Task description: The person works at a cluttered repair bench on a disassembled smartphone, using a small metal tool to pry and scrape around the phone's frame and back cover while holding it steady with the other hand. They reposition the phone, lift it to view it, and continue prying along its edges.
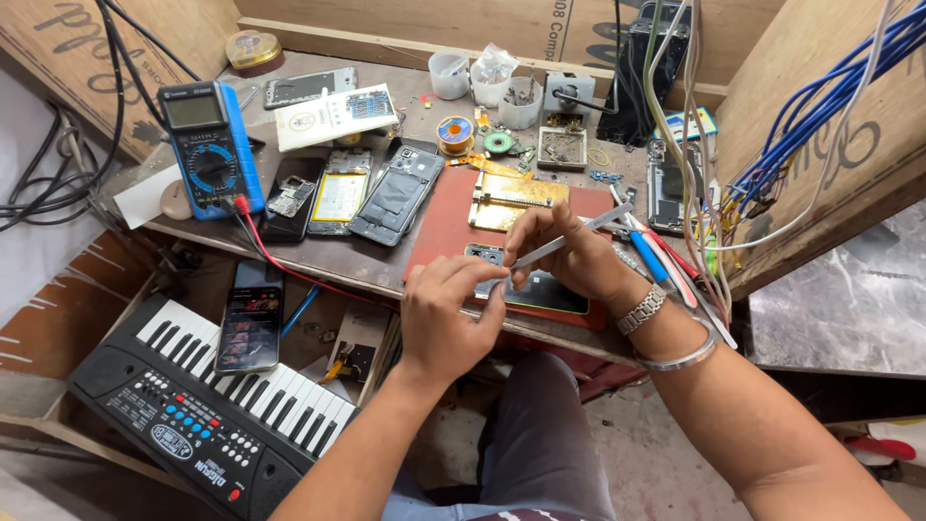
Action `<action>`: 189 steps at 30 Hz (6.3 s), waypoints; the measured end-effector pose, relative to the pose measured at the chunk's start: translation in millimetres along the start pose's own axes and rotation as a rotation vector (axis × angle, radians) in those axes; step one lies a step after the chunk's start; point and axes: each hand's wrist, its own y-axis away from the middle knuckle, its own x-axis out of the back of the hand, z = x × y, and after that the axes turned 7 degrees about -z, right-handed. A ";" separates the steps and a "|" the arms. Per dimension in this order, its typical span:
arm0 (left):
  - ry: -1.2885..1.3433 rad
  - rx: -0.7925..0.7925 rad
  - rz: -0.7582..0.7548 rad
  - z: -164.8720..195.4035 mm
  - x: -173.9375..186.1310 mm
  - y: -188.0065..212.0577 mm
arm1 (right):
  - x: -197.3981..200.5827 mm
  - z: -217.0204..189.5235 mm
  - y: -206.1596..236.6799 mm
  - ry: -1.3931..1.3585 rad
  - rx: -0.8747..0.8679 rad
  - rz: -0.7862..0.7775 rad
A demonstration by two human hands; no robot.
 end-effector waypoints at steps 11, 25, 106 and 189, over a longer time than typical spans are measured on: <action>0.008 0.129 0.053 0.1 -11.0 16.8 | 0.8 -3.1 5.5 -0.130 -0.026 -0.166; -0.066 -0.074 -0.151 -37.0 12.4 40.9 | 6.2 5.8 -3.5 0.254 0.037 0.134; -0.276 -0.109 -0.122 -103.8 -11.7 16.0 | 19.7 17.1 -61.0 0.776 -0.105 0.277; -0.275 -0.098 -0.107 -108.6 -8.1 16.8 | 23.8 9.3 -62.7 0.644 -0.158 0.388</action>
